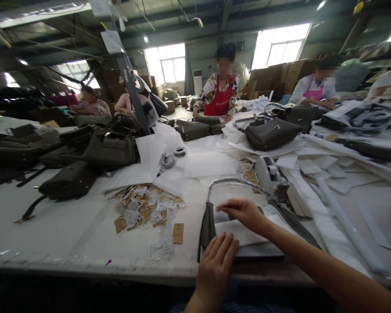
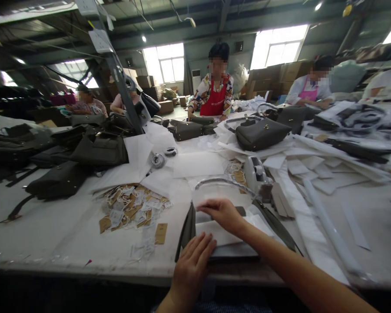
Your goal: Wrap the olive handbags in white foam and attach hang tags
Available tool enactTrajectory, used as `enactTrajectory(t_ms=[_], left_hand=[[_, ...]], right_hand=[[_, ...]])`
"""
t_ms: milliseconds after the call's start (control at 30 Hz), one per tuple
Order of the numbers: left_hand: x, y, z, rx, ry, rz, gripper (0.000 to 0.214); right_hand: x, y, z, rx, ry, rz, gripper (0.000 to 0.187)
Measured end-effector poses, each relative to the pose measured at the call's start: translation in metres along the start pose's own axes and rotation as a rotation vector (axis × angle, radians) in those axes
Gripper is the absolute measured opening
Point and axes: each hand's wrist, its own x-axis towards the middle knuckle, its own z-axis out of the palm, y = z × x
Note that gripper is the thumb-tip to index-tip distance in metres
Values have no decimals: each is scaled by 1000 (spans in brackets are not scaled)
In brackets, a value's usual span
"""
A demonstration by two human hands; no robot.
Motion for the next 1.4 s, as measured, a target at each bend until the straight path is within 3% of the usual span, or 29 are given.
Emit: enactTrajectory(t_ms=[100,200,300,400,767,900,1067,1400], left_hand=[[-1,2,2,2,39,-7,40],[-1,4,3,-28,74,-47,38],[-3,6,3,-57,75,-76,35],[-5,6,2,-88,75,-88,33],[-9,5,3,-354,82,-331,29],[-11,4,5,-377,65,-374,45],[-11,3,4,-368,4,-363,67],[-5,2,-2,-362,-33,-302,62]], right_hand=[[-34,4,4,-150,-71,-147,15],[-60,12,9,-196,-92,-331,25],[-74,17,13,-253,-78,-502,34],[-80,17,15,-287,-64,-587,34],[-98,17,14,-309,-37,-655,29],[-106,20,15,-374,-95,-714,29],[-115,21,18,-434,-116,-760,30],[-125,18,24,-458,-132,-789,30]])
